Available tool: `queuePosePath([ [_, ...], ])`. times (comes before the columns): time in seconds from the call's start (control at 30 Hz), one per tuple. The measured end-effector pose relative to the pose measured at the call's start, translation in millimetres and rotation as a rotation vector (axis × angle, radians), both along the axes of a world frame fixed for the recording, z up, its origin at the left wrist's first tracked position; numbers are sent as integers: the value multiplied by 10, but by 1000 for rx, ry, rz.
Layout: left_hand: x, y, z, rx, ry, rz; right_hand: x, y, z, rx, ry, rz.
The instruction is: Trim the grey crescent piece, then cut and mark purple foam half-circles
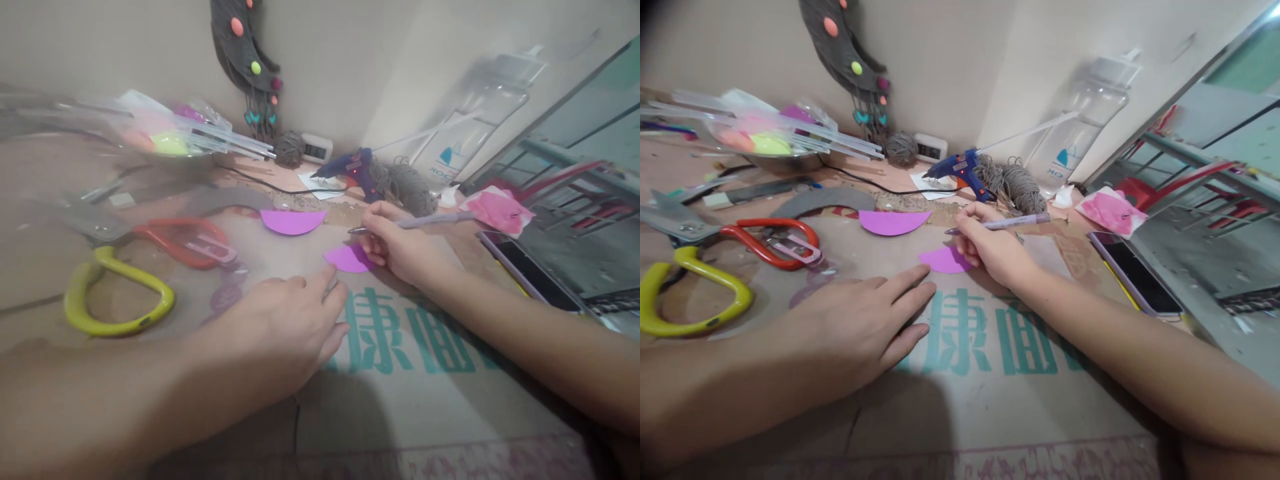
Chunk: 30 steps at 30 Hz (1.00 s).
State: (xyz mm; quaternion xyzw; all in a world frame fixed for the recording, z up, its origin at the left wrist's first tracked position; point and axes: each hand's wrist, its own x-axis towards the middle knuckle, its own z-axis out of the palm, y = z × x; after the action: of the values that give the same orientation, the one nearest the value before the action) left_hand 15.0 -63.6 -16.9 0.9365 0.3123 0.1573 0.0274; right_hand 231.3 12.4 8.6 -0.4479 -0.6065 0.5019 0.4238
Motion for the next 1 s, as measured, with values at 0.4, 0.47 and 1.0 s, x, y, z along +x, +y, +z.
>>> queuePosePath([
  [0.4, 84, 0, 174, 211, 233, 51, -81, -101, 131, 237, -414, -30],
  [0.47, 83, -3, 181, 202, 245, 57, -120, -95, 96, 253, -412, -36],
  [1.0, 52, 19, 264, 118, 288, 137, -122, -128, 73, 317, -568, -147],
])
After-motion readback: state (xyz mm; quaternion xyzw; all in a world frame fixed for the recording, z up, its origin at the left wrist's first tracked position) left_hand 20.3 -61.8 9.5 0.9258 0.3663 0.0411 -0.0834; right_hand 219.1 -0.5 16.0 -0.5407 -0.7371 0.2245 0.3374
